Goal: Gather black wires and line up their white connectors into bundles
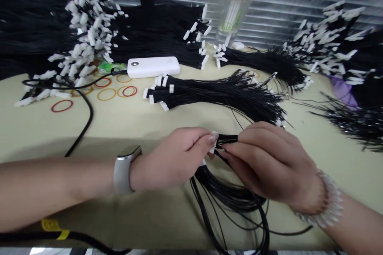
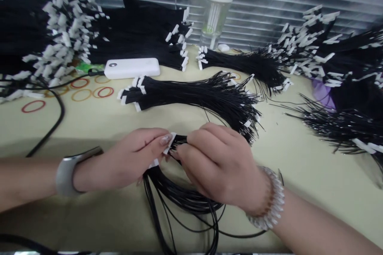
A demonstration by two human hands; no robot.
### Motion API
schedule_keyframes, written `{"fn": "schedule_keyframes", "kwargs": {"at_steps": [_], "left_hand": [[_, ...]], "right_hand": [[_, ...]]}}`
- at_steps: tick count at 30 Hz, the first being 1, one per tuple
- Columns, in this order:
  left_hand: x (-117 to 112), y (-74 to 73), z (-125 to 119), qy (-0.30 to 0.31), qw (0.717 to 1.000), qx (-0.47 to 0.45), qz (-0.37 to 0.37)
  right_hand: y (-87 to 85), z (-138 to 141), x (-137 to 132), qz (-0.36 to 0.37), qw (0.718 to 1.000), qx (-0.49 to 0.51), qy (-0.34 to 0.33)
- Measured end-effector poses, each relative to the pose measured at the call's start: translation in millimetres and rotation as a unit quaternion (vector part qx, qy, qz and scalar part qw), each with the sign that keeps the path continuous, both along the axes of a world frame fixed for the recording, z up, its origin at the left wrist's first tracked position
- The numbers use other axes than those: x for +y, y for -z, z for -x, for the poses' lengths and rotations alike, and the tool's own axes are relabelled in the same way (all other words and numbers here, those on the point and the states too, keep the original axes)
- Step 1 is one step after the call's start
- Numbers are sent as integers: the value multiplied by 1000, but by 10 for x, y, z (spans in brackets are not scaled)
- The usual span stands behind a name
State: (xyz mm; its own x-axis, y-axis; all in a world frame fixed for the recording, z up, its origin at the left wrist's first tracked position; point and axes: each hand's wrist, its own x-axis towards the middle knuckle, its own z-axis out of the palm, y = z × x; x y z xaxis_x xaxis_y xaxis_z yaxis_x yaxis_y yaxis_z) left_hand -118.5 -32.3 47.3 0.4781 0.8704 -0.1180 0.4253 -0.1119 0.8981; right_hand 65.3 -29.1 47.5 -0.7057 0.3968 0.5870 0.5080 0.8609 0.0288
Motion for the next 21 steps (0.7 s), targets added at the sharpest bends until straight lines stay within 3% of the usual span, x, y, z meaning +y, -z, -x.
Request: {"fn": "schedule_keyframes", "kwargs": {"at_steps": [7, 14, 18, 21], "left_hand": [[-22, 21, -7, -13, 999, 24, -24], [-63, 18, -30, -15, 996, 64, -58], [-68, 8, -38, -6, 995, 84, -62], [-61, 5, -41, -16, 996, 71, -58]], "right_hand": [[-77, 2, -97, 112, 992, -41, 28], [-135, 26, -157, 266, 960, -41, 77], [-144, 9, -175, 291, 950, -66, 98], [-109, -21, -164, 275, 955, -79, 73]]}}
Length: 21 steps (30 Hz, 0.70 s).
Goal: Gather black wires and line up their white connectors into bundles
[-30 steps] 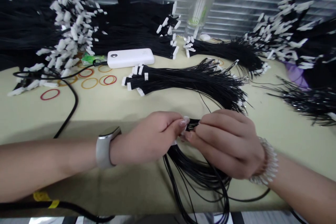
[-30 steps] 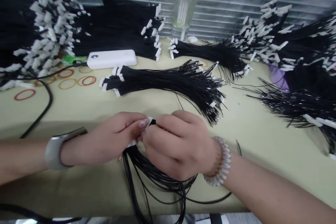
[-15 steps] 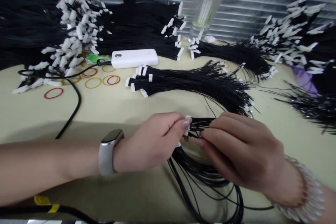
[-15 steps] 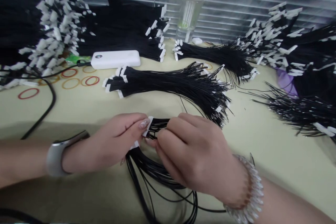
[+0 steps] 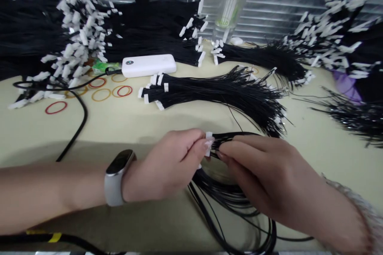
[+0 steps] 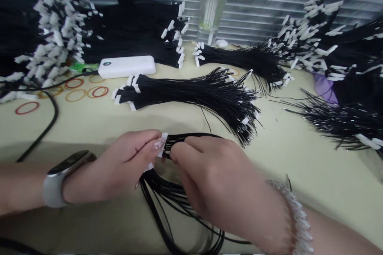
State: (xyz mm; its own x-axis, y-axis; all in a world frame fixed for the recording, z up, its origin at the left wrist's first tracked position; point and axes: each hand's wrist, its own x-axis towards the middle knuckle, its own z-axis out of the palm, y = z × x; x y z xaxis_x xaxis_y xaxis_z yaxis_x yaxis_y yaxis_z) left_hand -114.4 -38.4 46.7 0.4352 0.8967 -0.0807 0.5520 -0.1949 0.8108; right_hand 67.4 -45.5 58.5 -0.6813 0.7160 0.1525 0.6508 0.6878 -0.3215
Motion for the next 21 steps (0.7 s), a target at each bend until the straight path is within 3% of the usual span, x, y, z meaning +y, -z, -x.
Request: {"fn": "schedule_keyframes", "kwargs": {"at_steps": [9, 21], "left_hand": [[11, 20, 22, 8, 1000, 4, -2], [7, 25, 12, 15, 1000, 17, -16]], "right_hand": [[8, -16, 82, -166, 980, -43, -100], [28, 52, 40, -196, 978, -58, -43]]}}
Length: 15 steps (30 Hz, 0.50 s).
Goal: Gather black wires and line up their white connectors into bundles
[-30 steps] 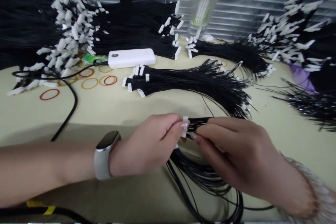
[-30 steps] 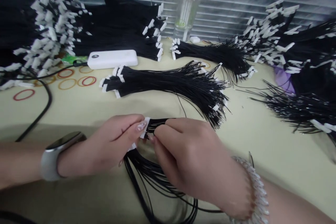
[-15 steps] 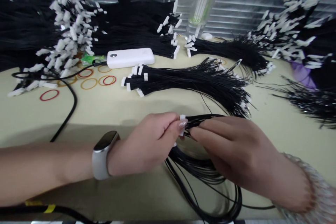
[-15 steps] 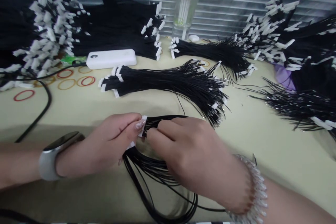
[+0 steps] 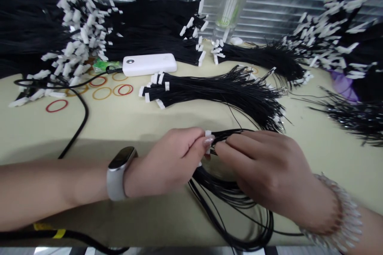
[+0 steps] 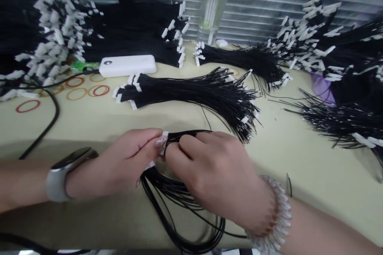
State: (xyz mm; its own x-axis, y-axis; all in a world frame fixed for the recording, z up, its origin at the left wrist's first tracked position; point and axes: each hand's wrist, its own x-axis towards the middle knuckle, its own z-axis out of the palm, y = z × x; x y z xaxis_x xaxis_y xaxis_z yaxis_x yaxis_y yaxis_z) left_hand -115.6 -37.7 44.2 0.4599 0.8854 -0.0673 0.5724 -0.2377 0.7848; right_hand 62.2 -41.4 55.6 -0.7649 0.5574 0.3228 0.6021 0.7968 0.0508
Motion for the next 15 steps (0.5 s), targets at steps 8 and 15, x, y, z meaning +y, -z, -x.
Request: {"fn": "schedule_keyframes", "kwargs": {"at_steps": [8, 15], "left_hand": [[-23, 7, -2, -4, 1000, 16, -22], [-15, 6, -4, -7, 1000, 12, -14]], "right_hand": [[41, 45, 6, -10, 1000, 8, -2], [47, 13, 52, 4, 999, -13, -39]]}}
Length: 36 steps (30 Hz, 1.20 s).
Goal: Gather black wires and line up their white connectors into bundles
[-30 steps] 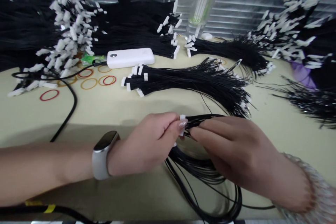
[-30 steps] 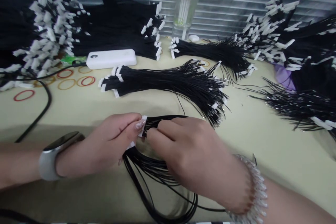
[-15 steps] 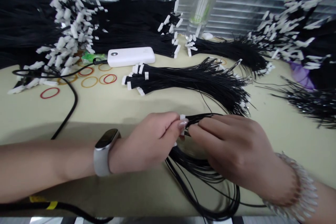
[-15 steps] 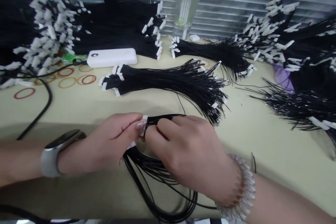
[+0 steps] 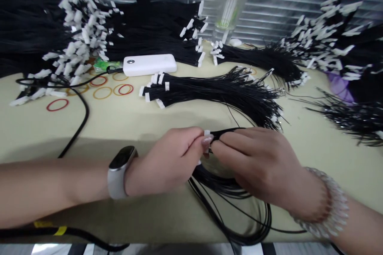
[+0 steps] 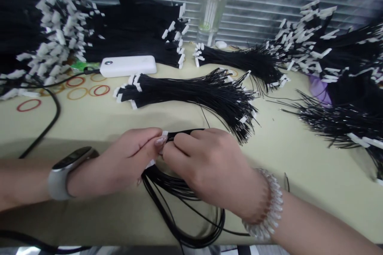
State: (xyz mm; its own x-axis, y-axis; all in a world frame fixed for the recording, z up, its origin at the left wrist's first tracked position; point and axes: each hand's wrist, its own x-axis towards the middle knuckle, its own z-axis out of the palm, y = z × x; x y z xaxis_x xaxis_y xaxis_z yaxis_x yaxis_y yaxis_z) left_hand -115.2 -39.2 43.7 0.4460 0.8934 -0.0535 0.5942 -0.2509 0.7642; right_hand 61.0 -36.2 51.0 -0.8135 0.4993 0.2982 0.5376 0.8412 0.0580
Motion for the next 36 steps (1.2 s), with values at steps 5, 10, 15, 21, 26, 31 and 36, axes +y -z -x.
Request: {"fn": "schedule_keyframes", "kwargs": {"at_steps": [5, 10, 15, 21, 26, 31, 36], "left_hand": [[-1, 8, 2, -1, 999, -32, 11], [-16, -2, -14, -8, 999, -42, 16], [-15, -21, -20, -20, 998, -55, 20], [-19, -32, -4, -24, 997, -59, 40], [-27, -19, 1, -4, 996, -81, 34], [-32, -12, 12, 4, 996, -87, 24], [-44, 0, 21, 7, 997, -79, 7]], "right_hand": [[-21, -27, 11, 26, 1000, 13, 1], [-95, 6, -29, 201, 976, 78, 37], [-74, 28, -73, 177, 977, 91, 70], [-39, -29, -59, 128, 989, 45, 63], [-17, -10, -49, 70, 995, 52, 37], [72, 21, -52, 32, 995, 96, 22], [145, 14, -62, 17, 989, 147, 5]]}}
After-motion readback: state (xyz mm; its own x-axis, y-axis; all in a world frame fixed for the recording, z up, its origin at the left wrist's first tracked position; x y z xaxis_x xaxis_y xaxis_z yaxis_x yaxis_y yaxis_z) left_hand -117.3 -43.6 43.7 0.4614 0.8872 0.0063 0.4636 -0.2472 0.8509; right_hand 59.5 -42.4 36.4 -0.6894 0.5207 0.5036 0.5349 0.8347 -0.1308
